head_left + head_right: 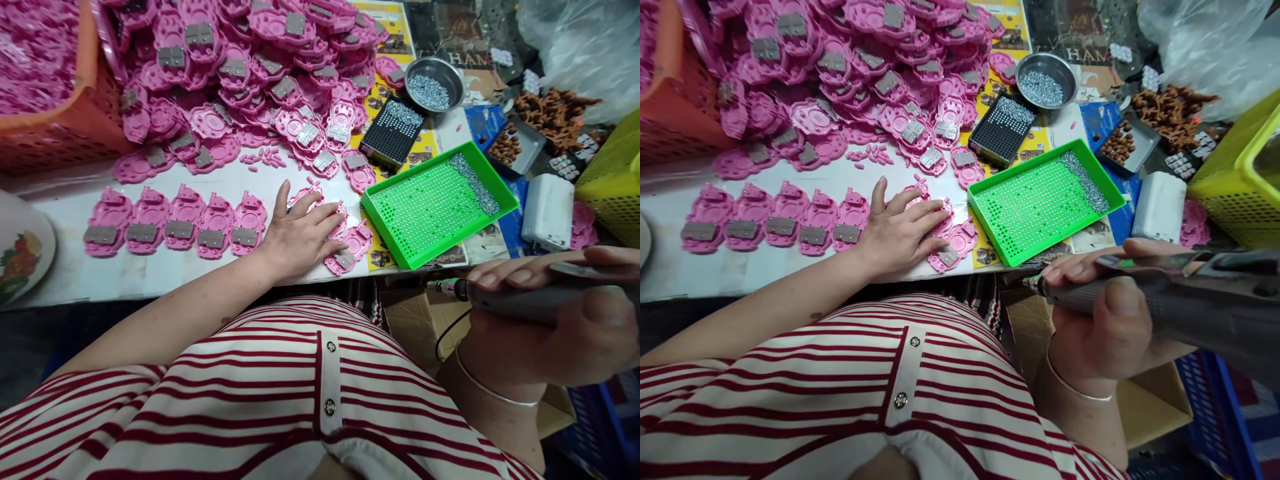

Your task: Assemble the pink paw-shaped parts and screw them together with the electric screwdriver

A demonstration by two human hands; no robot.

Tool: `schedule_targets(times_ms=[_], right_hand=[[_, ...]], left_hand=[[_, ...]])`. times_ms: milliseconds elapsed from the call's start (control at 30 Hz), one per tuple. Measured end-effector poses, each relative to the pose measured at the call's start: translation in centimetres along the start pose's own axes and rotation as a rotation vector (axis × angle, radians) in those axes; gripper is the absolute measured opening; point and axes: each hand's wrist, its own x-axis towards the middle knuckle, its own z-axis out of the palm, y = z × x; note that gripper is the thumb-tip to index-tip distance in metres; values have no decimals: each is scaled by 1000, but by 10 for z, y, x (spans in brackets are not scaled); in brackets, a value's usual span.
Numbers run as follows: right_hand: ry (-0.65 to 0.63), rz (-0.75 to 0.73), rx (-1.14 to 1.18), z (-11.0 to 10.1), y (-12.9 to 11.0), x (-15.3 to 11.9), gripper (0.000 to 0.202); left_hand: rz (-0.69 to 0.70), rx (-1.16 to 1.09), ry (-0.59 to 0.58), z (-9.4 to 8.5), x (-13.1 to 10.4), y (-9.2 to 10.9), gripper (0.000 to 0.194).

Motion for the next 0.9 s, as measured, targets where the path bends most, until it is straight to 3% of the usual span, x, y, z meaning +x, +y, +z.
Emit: schedule_targets(times_ms=[200, 467, 700, 900], right_hand=[[57, 17, 26, 13, -1, 3, 22], [-106, -14, 117, 21, 7, 14, 22], [-54, -102, 41, 40, 27, 25, 18], [-138, -52, 179, 39, 41, 27, 20]], left_hand=[[-5, 30, -33, -3, 4, 3, 42], [7, 11, -21, -2, 6, 4, 33], [-14, 31, 9, 0, 9, 6, 27], [25, 81, -9, -1, 9, 6, 29]])
